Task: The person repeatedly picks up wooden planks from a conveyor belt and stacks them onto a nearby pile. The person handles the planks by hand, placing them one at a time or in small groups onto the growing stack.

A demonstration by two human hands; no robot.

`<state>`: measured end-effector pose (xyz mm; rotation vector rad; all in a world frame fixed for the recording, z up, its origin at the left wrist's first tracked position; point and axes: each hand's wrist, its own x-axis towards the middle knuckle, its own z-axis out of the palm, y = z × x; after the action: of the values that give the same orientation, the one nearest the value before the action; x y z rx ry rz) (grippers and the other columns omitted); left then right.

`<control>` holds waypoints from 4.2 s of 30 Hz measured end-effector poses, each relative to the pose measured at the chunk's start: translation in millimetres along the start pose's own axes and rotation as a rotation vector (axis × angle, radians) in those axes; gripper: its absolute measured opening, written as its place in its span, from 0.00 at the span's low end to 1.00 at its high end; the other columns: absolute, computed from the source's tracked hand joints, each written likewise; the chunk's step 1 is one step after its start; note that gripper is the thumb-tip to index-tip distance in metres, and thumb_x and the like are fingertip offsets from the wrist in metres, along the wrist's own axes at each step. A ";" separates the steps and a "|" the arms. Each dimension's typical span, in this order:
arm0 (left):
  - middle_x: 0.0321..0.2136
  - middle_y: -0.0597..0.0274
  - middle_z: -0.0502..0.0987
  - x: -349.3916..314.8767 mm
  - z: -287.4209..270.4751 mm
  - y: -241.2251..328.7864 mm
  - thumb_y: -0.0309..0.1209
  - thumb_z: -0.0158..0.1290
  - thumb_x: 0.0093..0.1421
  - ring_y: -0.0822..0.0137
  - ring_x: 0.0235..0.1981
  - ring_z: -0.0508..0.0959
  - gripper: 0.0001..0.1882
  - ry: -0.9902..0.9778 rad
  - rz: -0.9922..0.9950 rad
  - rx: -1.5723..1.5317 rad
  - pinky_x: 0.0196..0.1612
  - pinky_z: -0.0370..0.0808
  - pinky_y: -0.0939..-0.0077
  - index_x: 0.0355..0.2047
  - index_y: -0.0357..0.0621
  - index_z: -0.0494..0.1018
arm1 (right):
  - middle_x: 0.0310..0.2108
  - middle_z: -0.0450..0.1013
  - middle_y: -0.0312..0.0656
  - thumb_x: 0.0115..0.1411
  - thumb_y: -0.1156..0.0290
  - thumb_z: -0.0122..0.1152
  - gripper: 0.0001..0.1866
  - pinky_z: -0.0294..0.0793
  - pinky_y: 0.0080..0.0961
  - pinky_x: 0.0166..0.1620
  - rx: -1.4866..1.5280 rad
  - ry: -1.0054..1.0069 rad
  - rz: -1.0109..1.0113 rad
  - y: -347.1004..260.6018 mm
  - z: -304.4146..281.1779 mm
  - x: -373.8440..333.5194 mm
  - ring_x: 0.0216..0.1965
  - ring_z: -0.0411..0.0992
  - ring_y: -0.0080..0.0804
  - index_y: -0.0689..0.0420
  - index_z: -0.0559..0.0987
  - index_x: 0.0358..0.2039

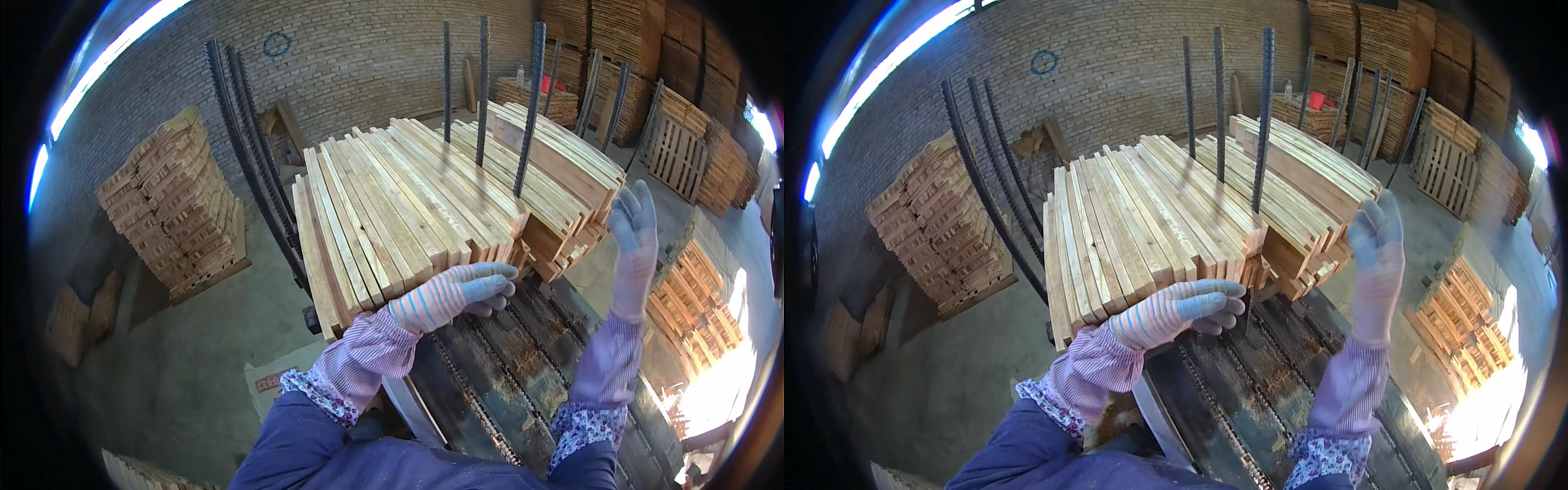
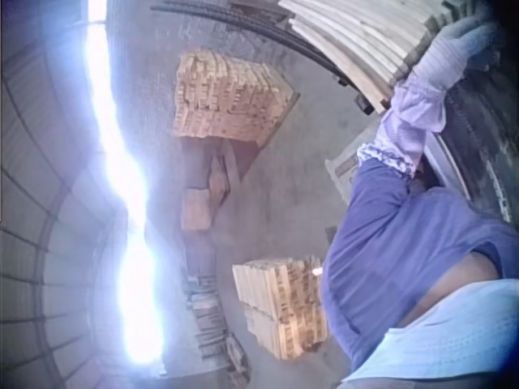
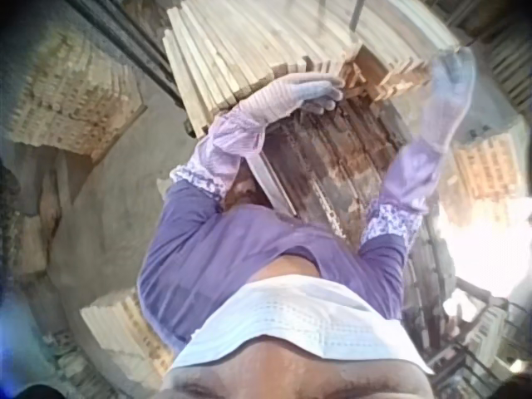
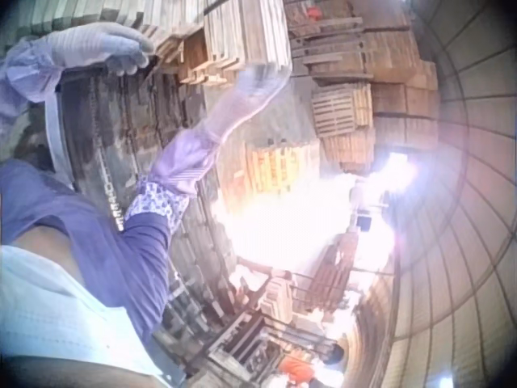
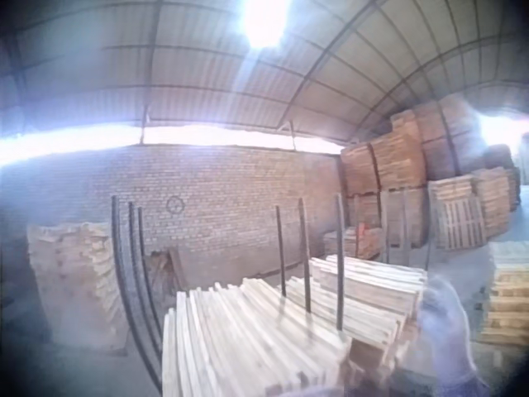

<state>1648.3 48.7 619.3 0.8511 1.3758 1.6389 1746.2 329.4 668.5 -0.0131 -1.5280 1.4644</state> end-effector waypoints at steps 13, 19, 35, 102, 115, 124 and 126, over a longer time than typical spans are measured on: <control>0.60 0.54 0.76 -153.5 38.2 -63.8 0.41 0.55 0.73 0.63 0.63 0.73 0.29 -0.067 -0.068 0.398 0.67 0.68 0.68 0.68 0.36 0.67 | 0.38 0.76 0.46 0.59 0.70 0.65 0.07 0.74 0.49 0.54 -0.294 -0.687 -0.797 -215.0 -5.0 -131.9 0.43 0.76 0.41 0.57 0.80 0.37; 0.57 0.57 0.76 -214.8 43.4 -32.3 0.33 0.57 0.72 0.65 0.58 0.76 0.25 0.195 0.014 0.373 0.62 0.72 0.70 0.65 0.37 0.70 | 0.38 0.76 0.46 0.59 0.71 0.65 0.08 0.75 0.47 0.53 -0.166 -0.730 -0.831 -224.4 8.1 -156.6 0.42 0.76 0.40 0.58 0.81 0.38; 0.46 0.65 0.82 -144.9 -61.7 78.3 0.26 0.56 0.71 0.78 0.46 0.78 0.17 0.738 0.604 0.695 0.51 0.75 0.82 0.58 0.36 0.77 | 0.38 0.77 0.44 0.59 0.74 0.64 0.09 0.75 0.41 0.49 -0.264 -0.635 -0.834 -274.7 -9.3 -207.0 0.40 0.76 0.37 0.59 0.81 0.41; 0.36 0.60 0.83 -47.7 -183.7 53.1 0.30 0.65 0.64 0.72 0.31 0.78 0.27 0.882 0.176 0.314 0.32 0.73 0.79 0.62 0.39 0.74 | 0.43 0.83 0.45 0.58 0.71 0.69 0.21 0.80 0.36 0.49 -0.745 -1.172 -0.130 -56.3 207.1 -55.7 0.43 0.81 0.40 0.45 0.87 0.53; 0.51 0.53 0.77 -41.7 -175.1 46.5 0.29 0.64 0.64 0.64 0.45 0.82 0.22 0.968 0.158 0.479 0.49 0.81 0.77 0.57 0.36 0.79 | 0.54 0.78 0.47 0.72 0.48 0.57 0.28 0.84 0.35 0.55 -0.307 -1.040 0.384 -72.3 218.8 -30.0 0.54 0.78 0.36 0.56 0.79 0.62; 0.44 0.54 0.84 -50.3 -188.3 49.4 0.32 0.66 0.59 0.63 0.42 0.83 0.25 0.875 0.142 0.582 0.47 0.81 0.72 0.55 0.36 0.79 | 0.45 0.84 0.50 0.57 0.59 0.70 0.29 0.81 0.38 0.50 -0.981 -1.296 -0.187 -67.0 244.5 -46.9 0.44 0.82 0.45 0.55 0.81 0.59; 0.58 0.44 0.76 -50.7 -198.4 53.4 0.31 0.69 0.53 0.57 0.49 0.82 0.35 0.938 0.092 0.445 0.50 0.81 0.69 0.61 0.34 0.74 | 0.45 0.84 0.48 0.62 0.62 0.63 0.26 0.81 0.39 0.50 -1.092 -1.402 -0.266 -61.6 243.1 -54.7 0.44 0.82 0.48 0.53 0.81 0.61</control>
<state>1486.9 -87.0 637.1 0.3499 2.4339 1.9277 1658.9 96.7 732.7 0.6471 -3.0968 0.0716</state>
